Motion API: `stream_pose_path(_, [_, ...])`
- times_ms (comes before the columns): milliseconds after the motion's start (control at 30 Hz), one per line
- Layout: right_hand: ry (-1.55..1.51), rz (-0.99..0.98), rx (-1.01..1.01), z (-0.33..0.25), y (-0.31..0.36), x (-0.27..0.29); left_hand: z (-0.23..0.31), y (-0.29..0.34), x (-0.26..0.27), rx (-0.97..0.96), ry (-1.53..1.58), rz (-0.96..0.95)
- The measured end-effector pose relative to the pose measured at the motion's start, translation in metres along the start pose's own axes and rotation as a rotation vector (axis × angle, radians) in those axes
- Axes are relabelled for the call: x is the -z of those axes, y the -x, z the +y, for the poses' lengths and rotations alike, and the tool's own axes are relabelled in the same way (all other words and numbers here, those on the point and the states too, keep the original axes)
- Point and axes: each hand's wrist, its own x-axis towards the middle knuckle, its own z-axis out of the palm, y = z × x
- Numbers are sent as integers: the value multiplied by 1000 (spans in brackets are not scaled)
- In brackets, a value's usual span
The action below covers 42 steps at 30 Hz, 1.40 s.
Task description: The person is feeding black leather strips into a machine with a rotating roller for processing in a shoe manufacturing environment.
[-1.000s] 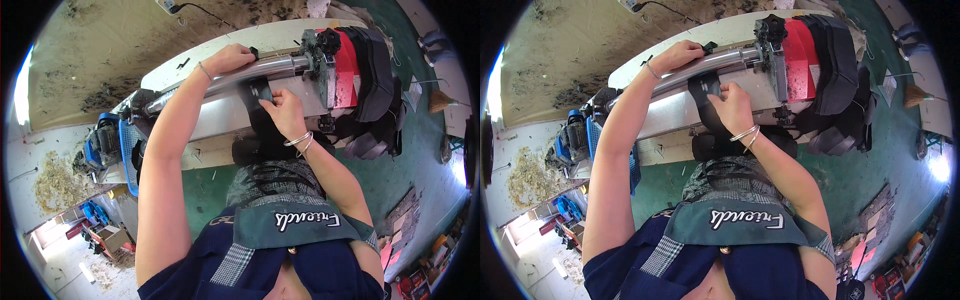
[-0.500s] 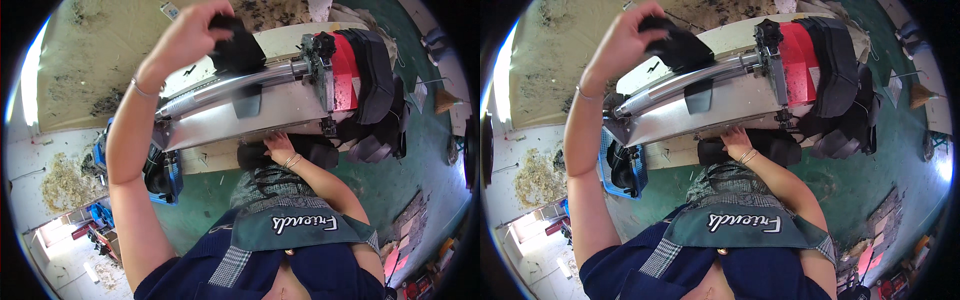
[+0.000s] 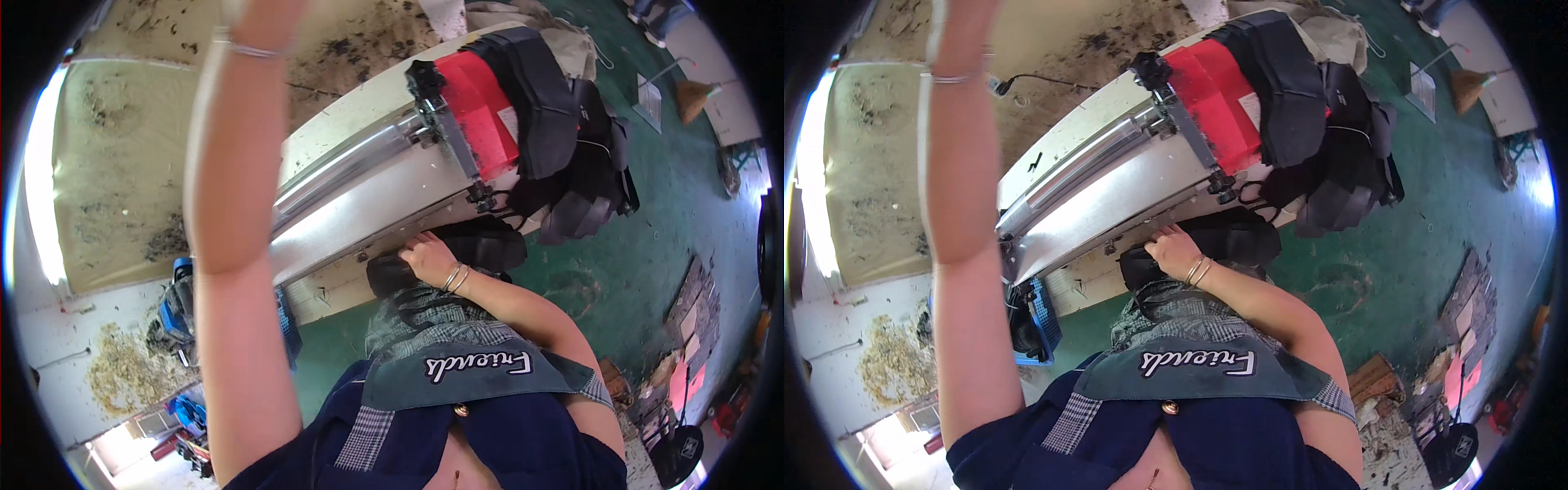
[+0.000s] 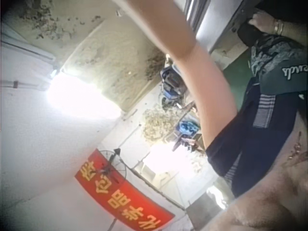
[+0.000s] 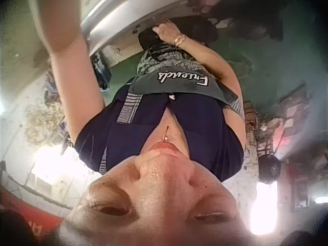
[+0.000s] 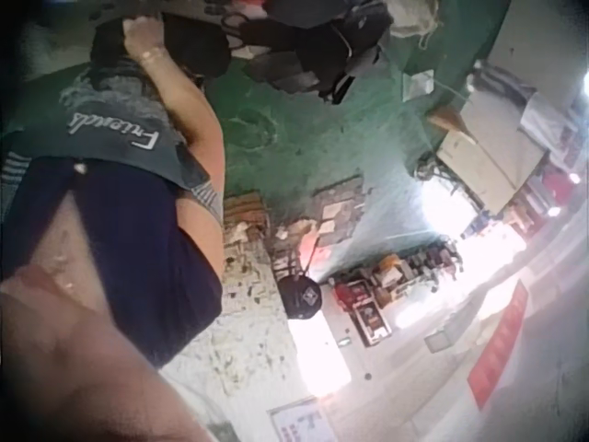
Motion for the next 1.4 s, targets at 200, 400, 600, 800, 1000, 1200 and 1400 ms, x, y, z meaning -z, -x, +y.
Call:
stream_pose_path(200, [-201, -211, -175, -16, 5, 26, 201, 87, -47, 539, 298, -621])
stream_pose_path(400, [-96, 245, -14, -1, 34, 17, 271, 163, 2, 500, 701, -651])
stream_pose_path(600, [-474, 101, -322, -31, 10, 111, 97, 231, 104, 633, 62, -555])
stream_pose_path(800, [-1131, 27, -602, -37, -39, 107, 43, 257, 137, 926, 72, -1320])
stream_pose_path(1000, [-732, 20, -591, -12, -118, 70, 4, 311, 116, 535, 273, -1452])
stream_pose_path(1200, [-1003, -211, -650, -28, -72, 102, -2, 246, 129, 1206, 456, -1338])
stream_pose_path(1400, [-70, -246, -87, 2, -25, -7, 46, 186, 169, 750, 224, -1105])
